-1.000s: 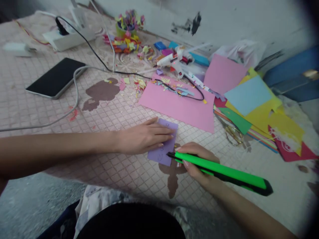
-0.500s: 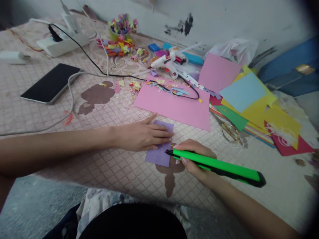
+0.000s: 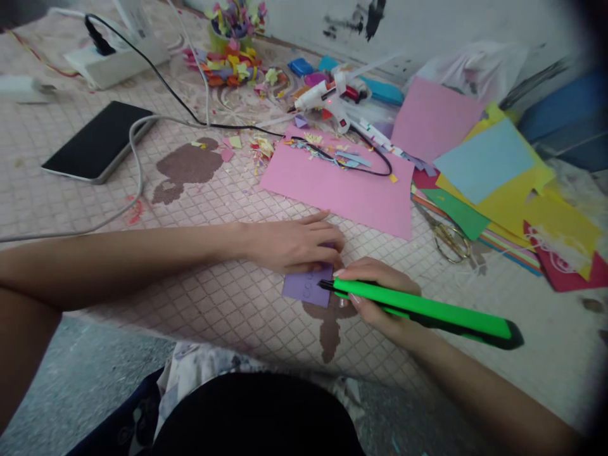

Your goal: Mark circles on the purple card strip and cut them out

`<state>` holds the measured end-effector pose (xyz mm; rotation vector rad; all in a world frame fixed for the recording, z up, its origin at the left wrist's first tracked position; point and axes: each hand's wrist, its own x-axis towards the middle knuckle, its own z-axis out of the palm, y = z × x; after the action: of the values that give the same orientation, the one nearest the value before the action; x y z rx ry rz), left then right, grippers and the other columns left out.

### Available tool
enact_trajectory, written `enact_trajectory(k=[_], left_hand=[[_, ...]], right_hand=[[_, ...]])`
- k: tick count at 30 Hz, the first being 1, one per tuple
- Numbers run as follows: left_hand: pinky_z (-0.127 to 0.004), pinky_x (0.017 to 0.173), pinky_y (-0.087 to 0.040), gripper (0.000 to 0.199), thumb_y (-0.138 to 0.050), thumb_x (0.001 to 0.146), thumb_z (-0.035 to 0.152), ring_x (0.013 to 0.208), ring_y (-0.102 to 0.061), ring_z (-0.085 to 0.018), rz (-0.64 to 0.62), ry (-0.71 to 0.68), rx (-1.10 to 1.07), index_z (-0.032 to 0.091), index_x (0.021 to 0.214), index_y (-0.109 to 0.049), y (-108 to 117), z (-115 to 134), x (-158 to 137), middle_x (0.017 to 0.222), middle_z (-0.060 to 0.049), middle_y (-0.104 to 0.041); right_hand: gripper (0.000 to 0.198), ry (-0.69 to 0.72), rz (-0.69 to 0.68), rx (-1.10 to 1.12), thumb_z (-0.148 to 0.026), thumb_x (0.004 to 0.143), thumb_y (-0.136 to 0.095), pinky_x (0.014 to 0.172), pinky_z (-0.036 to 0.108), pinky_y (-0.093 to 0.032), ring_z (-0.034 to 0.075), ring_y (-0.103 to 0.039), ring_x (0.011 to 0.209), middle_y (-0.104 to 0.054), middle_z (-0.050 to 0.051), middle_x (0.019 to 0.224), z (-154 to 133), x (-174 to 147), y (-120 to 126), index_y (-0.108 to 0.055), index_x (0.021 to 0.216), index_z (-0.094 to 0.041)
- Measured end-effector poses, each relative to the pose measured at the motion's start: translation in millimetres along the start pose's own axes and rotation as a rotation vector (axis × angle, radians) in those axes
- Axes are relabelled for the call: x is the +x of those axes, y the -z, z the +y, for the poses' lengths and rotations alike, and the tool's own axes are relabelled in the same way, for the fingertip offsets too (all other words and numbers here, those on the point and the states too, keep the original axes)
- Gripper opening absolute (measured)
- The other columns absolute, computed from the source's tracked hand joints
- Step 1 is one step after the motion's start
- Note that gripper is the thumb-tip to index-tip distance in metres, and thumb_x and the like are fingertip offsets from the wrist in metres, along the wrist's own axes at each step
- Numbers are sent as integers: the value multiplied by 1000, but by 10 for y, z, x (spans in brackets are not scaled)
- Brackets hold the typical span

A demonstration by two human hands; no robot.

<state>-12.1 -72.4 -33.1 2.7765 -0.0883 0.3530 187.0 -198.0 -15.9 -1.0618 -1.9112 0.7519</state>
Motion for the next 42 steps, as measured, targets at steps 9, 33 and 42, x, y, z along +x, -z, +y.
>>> enact_trajectory(k=[9, 33, 42], left_hand=[[-47, 122, -10, 36, -50, 95, 26, 139, -39, -22, -60, 22, -171, 25, 131, -56, 31, -6, -41, 145, -8, -49], [-43, 123, -15, 50, -57, 91, 28, 142, -36, -24, -140, 83, -223, 20, 140, -49, 176, 78, -200, 150, -10, -44], [-42, 123, -15, 49, -59, 90, 27, 142, -37, -24, -116, 96, -258, 20, 138, -52, 173, 79, -208, 149, -10, -45]], right_hand=[[25, -3, -15, 6, -11, 80, -61, 73, 26, -55, 14, -68, 82, -71, 2, 89, 12, -16, -32, -69, 102, -22], [30, -9, -47, 14, -8, 78, -62, 73, 27, -56, 15, -68, 82, -72, 3, 91, -23, -51, -135, -69, 104, -22], [29, 0, -23, -42, -7, 77, -60, 68, 26, -57, 14, -68, 77, -72, 2, 87, -73, -23, -153, -69, 99, -22]])
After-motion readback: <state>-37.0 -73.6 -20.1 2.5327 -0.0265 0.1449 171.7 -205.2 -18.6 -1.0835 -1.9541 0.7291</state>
